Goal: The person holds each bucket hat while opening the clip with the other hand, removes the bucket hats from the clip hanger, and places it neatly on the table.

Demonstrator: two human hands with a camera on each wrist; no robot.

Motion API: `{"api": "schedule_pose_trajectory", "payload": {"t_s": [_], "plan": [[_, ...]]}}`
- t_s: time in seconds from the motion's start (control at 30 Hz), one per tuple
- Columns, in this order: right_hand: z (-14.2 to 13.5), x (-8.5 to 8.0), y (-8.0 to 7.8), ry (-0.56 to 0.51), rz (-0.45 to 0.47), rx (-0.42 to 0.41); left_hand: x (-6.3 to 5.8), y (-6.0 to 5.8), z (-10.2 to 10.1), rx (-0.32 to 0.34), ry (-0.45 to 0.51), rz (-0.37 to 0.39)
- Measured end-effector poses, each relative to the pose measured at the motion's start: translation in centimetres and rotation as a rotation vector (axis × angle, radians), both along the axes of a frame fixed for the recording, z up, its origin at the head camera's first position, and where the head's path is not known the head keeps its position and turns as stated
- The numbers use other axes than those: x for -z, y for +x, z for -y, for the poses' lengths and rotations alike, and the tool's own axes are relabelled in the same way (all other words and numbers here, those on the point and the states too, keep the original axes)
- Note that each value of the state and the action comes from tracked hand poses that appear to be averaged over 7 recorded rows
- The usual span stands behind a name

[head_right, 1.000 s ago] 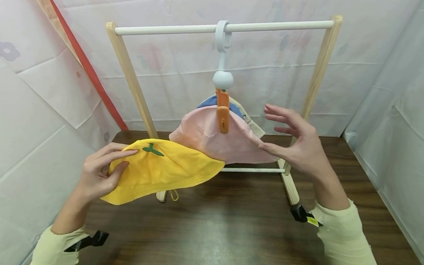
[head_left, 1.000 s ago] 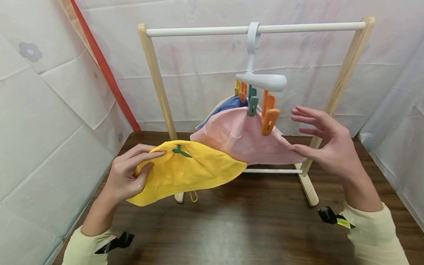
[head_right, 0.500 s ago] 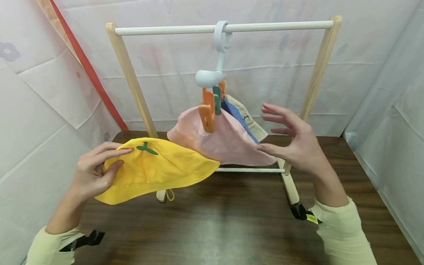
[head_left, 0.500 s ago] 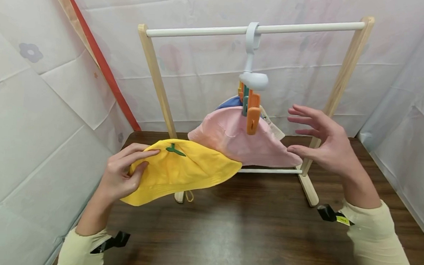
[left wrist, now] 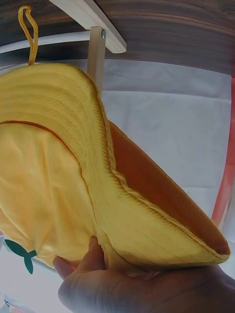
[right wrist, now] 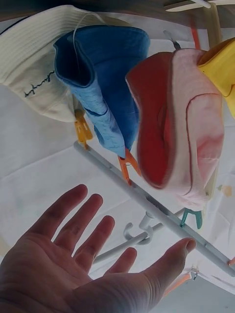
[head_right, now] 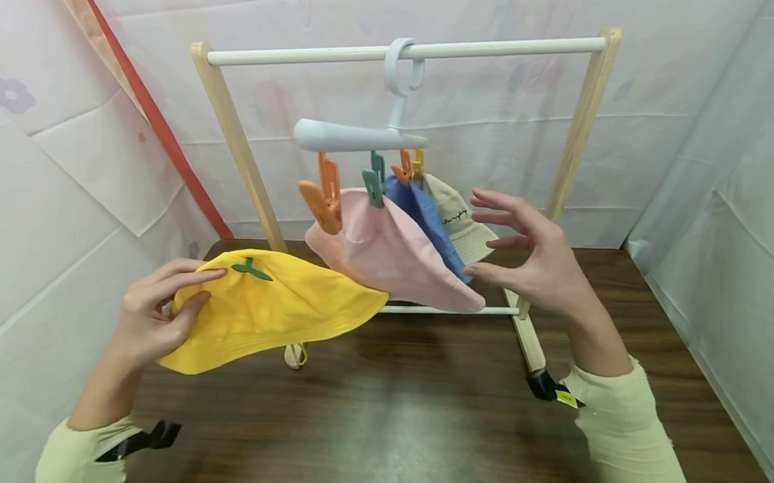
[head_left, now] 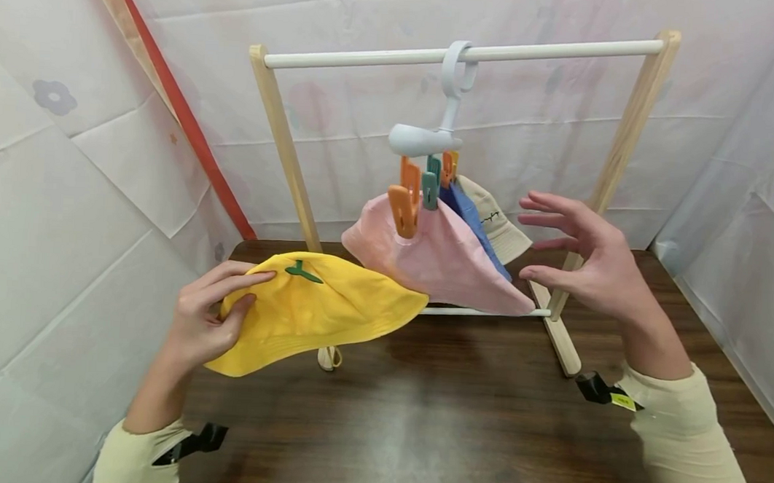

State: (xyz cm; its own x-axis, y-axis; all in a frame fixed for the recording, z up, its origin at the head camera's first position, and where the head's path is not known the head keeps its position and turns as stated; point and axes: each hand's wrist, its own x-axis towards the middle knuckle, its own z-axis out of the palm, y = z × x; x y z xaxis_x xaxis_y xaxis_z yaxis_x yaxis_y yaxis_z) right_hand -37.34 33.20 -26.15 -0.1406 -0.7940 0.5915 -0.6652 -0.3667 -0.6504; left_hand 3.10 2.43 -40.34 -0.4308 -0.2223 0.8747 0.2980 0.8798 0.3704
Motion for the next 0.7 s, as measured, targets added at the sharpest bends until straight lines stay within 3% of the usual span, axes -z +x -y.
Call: {"api": "schedule_pose_trajectory", "payload": {"t_s": [0.7], "plan": [[0.9, -0.2, 0.8, 0.056, -0.076, 0.042, 0.6, 2.4, 0.6, -0.039, 0.067, 0.002]]}}
